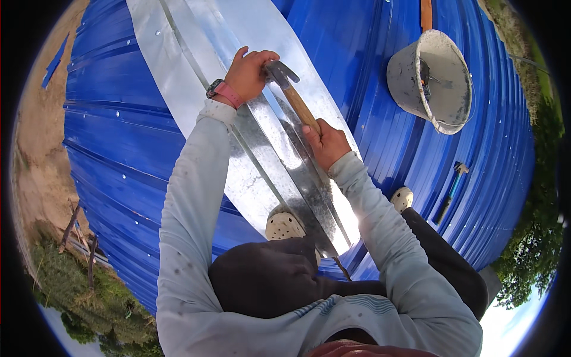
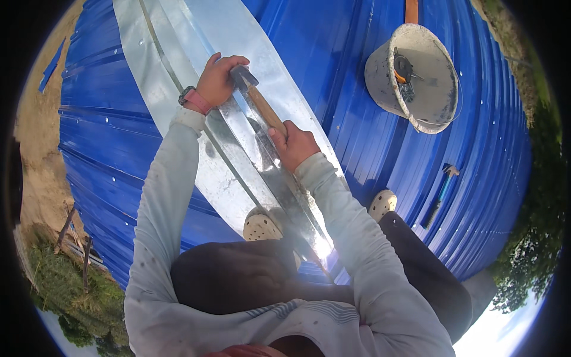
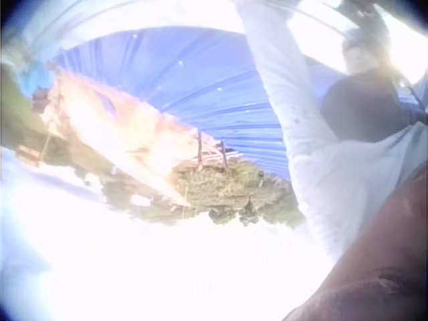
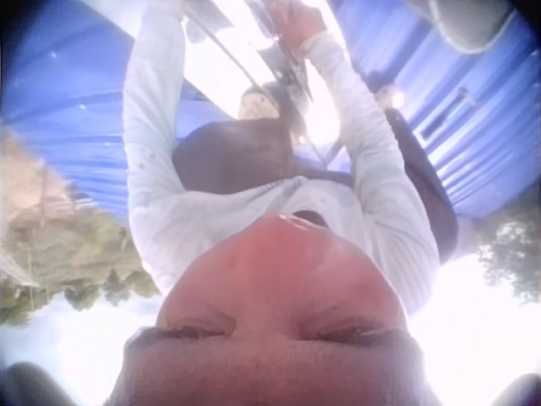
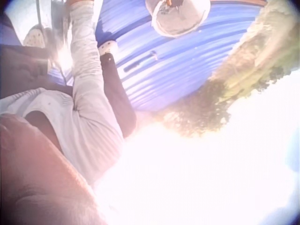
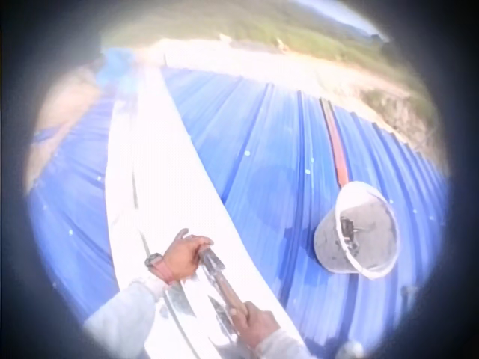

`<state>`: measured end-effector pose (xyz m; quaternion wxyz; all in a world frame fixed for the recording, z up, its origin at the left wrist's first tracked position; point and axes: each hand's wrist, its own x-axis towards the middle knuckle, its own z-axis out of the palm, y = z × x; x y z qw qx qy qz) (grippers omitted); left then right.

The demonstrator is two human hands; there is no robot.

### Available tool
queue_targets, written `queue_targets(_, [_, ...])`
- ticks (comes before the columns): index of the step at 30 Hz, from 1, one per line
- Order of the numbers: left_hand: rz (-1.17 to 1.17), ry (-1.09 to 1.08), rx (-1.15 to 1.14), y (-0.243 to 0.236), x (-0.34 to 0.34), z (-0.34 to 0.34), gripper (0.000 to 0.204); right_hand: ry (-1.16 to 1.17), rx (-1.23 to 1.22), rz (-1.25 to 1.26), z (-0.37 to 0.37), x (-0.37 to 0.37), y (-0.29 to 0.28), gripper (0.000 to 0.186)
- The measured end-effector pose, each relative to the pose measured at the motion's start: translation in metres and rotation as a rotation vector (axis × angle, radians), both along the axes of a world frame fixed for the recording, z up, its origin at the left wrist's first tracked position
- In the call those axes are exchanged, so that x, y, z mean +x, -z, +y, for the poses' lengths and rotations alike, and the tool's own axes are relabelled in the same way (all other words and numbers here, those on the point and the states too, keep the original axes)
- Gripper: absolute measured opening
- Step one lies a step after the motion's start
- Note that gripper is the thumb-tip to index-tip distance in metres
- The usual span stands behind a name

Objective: The person hammers nails into a silver metal sheet to secure it onto a blue corrugated roof. They repeatedly pick nails from a bucket, position them, and strike them with a hammer while standing on the roof.

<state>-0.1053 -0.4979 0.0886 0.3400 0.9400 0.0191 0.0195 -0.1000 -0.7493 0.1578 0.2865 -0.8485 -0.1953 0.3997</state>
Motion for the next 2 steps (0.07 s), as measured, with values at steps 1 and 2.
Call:
queue_targets(1, [0.040, -0.009, -0.011, 0.0022, -0.0025, 0.0013, 0.043, 0.005, -0.015, 0.048, -0.0038, -0.0019, -0.0020, 0.055])
queue_targets(2, [0.087, -0.023, -0.024, 0.0018, -0.0066, -0.0007, 0.041, 0.080, 0.086, 0.063, -0.0104, -0.0074, -0.0001, 0.049])
